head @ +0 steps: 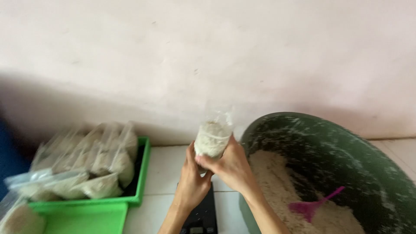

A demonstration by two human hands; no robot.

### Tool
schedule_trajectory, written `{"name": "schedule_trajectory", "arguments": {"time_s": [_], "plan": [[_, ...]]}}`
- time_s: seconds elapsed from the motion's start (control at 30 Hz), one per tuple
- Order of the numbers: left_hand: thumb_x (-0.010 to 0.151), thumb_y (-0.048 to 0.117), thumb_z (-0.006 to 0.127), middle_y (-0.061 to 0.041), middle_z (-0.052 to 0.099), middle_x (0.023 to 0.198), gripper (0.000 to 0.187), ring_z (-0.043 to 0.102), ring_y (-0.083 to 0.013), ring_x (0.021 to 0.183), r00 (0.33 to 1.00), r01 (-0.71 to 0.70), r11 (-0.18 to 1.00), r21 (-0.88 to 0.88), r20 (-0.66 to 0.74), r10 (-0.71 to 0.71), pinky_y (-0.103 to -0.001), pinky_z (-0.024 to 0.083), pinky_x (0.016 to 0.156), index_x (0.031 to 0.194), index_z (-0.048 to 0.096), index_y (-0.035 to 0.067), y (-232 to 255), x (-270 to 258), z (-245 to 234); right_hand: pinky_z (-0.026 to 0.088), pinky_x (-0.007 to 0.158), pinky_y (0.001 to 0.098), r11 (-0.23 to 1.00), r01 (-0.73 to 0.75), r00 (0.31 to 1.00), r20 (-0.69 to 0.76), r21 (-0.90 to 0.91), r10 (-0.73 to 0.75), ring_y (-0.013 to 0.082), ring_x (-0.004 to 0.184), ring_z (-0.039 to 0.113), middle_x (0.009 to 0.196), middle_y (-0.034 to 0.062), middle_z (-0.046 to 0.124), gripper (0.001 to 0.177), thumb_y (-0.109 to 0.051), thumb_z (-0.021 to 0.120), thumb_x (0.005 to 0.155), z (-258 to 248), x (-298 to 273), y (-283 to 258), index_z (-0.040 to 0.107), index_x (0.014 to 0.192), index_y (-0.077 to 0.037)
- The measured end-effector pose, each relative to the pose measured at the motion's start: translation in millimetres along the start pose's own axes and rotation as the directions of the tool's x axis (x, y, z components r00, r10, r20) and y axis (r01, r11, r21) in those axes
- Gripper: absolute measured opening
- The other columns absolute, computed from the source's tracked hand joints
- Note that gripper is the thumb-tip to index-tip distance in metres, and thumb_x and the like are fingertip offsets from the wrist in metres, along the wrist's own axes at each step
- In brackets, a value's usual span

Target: The person weighs a plastic bag filled with grains on a digital scale, then uses a pink scoop to transfer more grains from a large green basin into the bag. They seal the bag and place it in a green tray with other filled bags.

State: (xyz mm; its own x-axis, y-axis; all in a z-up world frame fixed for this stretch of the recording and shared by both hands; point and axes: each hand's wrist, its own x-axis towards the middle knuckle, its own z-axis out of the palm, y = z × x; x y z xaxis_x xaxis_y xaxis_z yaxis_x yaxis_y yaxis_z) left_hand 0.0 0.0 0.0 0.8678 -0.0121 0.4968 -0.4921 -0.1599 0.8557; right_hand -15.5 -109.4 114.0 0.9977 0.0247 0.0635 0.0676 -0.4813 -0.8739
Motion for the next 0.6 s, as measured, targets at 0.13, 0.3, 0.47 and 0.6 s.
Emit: {"name": "schedule_trajectory", "arguments": {"time_s": [0.13, 0.3, 0.47, 0.6], "plan": [[0.084, 0.018, 0.064, -0.014, 0.075, 0.106, 0.053, 0.075, -0.0272, 0.086, 0.988, 0.152, 0.988, -0.008, -0.011, -0.152, -0.035, 0.056, 0.070, 0.129, 0.038, 0.006, -26.2, -28.1, -38.0, 0.050, 0.063, 0.0285, 0.988, -0.032, 0.971, 0.230, -0.152, 0.066, 0.0156, 0.064, 0.067, 0.123, -0.0024, 0.064, 0.073, -0.031, 0.087, 0.060, 25.3, 5.3, 35.2, 0.048, 0.121, -0.017], [0.082, 0.026, 0.073, -0.009, 0.068, 0.098, 0.050, 0.065, -0.0186, 0.084, 0.932, 0.340, 0.938, -0.067, 0.157, -0.327, -0.031, 0.052, 0.069, 0.117, 0.042, 0.010, -71.1, -65.0, -45.0, 0.058, 0.070, 0.0300, 0.968, -0.072, 0.860, 0.506, 0.242, -0.062, 0.0233, 0.110, 0.056, 0.157, 0.0092, 0.033, 0.096, -0.027, 0.072, 0.075, 64.4, 15.8, 129.1, 0.017, 0.153, -0.017], [0.075, 0.016, 0.080, -0.005, 0.065, 0.100, 0.055, 0.059, -0.0165, 0.088, 0.882, 0.434, 0.898, -0.071, 0.235, -0.408, -0.030, 0.049, 0.073, 0.119, 0.047, 0.012, -116.4, -86.8, -38.6, 0.059, 0.072, 0.0326, 0.911, -0.187, 0.935, 0.352, 0.369, 0.049, 0.0218, 0.105, 0.059, 0.134, 0.0087, 0.055, 0.078, -0.019, 0.076, 0.073, 101.0, -4.2, 186.9, 0.039, 0.142, -0.013], [0.063, 0.001, 0.082, -0.007, 0.066, 0.120, 0.081, 0.060, -0.0216, 0.107, 0.828, 0.502, 0.861, 0.083, 0.242, -0.506, -0.033, 0.050, 0.090, 0.135, 0.050, 0.017, -145.2, -92.5, -33.1, 0.065, 0.073, 0.0331, 0.875, -0.165, 0.973, 0.219, 0.455, 0.069, 0.0245, 0.102, 0.066, 0.126, 0.0109, 0.061, 0.070, -0.009, 0.079, 0.073, 126.1, -13.3, 226.5, 0.046, 0.135, -0.009]]}}
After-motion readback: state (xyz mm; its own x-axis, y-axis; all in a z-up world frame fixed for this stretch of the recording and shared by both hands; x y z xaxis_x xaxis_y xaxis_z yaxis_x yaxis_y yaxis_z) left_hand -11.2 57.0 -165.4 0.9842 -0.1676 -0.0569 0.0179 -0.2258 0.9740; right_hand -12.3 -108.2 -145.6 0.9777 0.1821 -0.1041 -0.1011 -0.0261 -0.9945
